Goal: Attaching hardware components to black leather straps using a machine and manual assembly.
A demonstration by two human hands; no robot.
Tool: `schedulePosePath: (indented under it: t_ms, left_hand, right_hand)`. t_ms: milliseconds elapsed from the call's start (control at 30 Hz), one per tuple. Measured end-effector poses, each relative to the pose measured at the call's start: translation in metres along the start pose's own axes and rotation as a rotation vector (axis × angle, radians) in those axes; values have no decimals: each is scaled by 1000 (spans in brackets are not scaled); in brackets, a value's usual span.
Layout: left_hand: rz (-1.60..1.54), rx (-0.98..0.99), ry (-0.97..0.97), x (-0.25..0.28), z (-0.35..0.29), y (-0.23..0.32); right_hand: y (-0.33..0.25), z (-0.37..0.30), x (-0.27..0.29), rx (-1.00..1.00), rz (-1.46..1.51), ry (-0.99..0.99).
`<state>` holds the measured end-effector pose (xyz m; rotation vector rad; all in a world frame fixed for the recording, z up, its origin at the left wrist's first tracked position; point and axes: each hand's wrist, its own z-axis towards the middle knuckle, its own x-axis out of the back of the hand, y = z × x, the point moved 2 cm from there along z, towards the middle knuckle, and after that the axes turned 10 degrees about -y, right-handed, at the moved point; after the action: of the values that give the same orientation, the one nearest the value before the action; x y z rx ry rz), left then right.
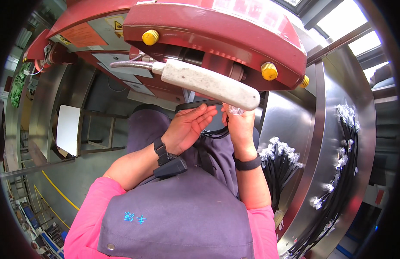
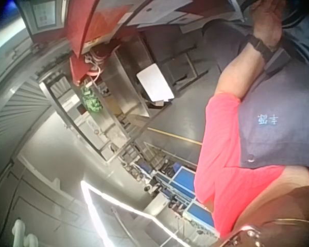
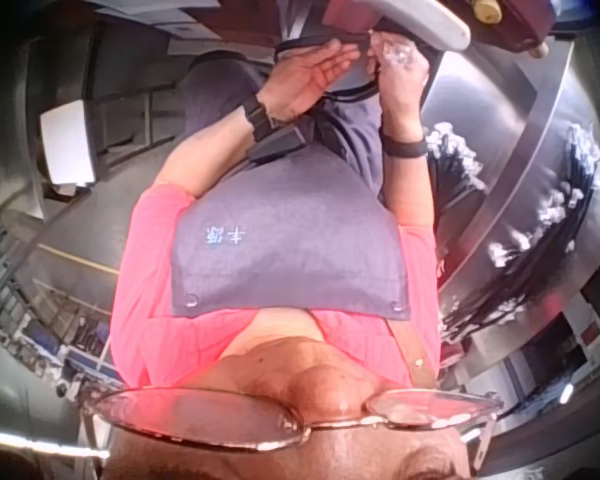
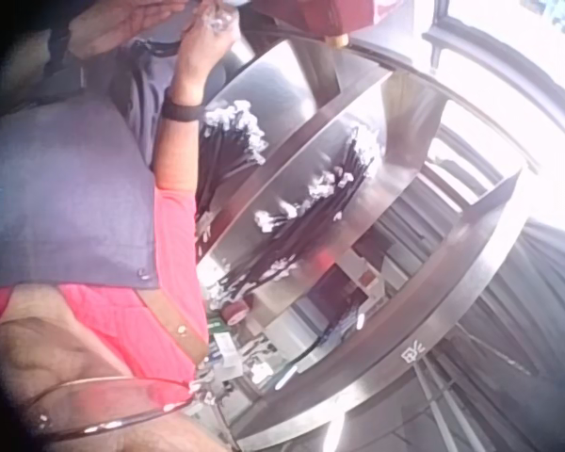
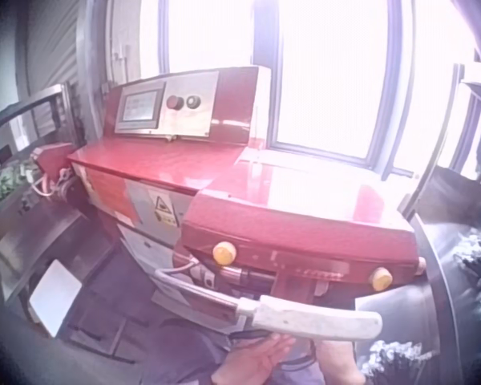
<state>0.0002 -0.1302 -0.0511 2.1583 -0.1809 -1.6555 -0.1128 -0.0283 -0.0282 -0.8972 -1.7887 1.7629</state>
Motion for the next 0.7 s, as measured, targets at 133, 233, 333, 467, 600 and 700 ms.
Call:
schedulePosePath:
  t_ms: [133, 233, 333, 467, 600, 700]
  left_hand:
    - [19, 0, -26, -5, 2, -2]
    - [58, 3, -54, -8, 1, -2]
    - [82, 9, -60, -8, -1, -1]
    - [91, -13, -49, -4, -2, -2]
    - [76, -19, -44, 0, -1, -1]
    - [62, -23, -41, 2, -1, -1]
  right_hand:
    - [0, -2, 4, 63, 34, 2]
    - [3, -7, 5, 125, 50, 1]
    - [5, -12, 6, 144, 50, 4]
    - [5, -13, 4, 146, 31, -11]
    - [5, -10, 0, 136, 52, -11]
    - [4, -8, -3, 121, 60, -5]
